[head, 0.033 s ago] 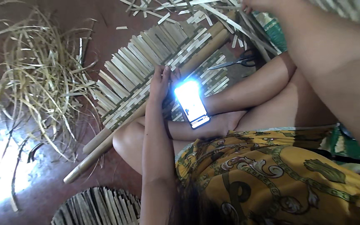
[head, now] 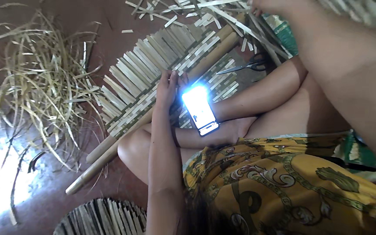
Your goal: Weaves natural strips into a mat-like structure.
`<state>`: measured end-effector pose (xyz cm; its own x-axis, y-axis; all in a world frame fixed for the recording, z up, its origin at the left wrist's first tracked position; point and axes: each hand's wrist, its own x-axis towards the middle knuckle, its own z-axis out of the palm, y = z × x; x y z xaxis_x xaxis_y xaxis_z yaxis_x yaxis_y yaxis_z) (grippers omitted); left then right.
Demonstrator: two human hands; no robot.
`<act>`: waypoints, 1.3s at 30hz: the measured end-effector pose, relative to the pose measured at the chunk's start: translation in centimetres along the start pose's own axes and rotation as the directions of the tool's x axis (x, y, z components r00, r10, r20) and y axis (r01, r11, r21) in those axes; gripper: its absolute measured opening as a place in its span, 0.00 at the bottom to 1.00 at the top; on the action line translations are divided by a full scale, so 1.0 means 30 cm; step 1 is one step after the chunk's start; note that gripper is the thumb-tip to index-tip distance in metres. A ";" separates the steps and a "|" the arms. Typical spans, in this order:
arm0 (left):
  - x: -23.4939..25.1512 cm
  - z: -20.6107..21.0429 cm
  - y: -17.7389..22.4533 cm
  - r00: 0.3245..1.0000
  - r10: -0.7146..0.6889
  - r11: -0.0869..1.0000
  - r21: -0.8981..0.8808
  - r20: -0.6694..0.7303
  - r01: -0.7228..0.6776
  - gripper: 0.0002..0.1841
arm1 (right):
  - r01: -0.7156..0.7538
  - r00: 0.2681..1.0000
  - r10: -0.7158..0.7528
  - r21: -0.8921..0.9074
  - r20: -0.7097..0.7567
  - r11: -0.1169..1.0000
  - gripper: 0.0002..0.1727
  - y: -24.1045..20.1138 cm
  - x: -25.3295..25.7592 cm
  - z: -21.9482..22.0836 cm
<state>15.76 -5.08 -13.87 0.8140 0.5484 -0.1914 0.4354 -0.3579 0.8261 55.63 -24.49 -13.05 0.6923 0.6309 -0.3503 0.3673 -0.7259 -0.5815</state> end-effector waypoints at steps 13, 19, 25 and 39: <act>-0.020 -0.027 -0.007 0.968 0.114 0.993 0.014 -0.225 -0.113 0.20 | -0.133 0.941 0.110 -0.053 -0.320 0.990 0.20 0.105 -0.056 -0.295; -0.005 -0.021 -0.028 0.962 0.121 0.992 0.052 -0.246 -0.112 0.17 | -0.385 0.818 0.349 0.017 -0.458 0.923 0.20 0.338 -0.173 -0.454; -0.010 -0.022 -0.060 0.952 0.138 0.987 0.120 -0.272 -0.108 0.15 | -0.449 0.773 0.400 0.020 -0.493 0.893 0.20 0.533 -0.234 -0.480; -0.052 -0.051 -0.118 0.943 0.062 0.995 0.097 -0.327 -0.032 0.14 | -0.305 0.752 0.185 -0.086 -0.632 0.948 0.19 0.669 -0.133 -0.487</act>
<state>12.36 -3.51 -15.67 0.6689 0.7421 0.0440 0.4442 -0.4465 0.7767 69.31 -45.56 -12.59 0.9815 0.1671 0.0933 0.1902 -0.9047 -0.3813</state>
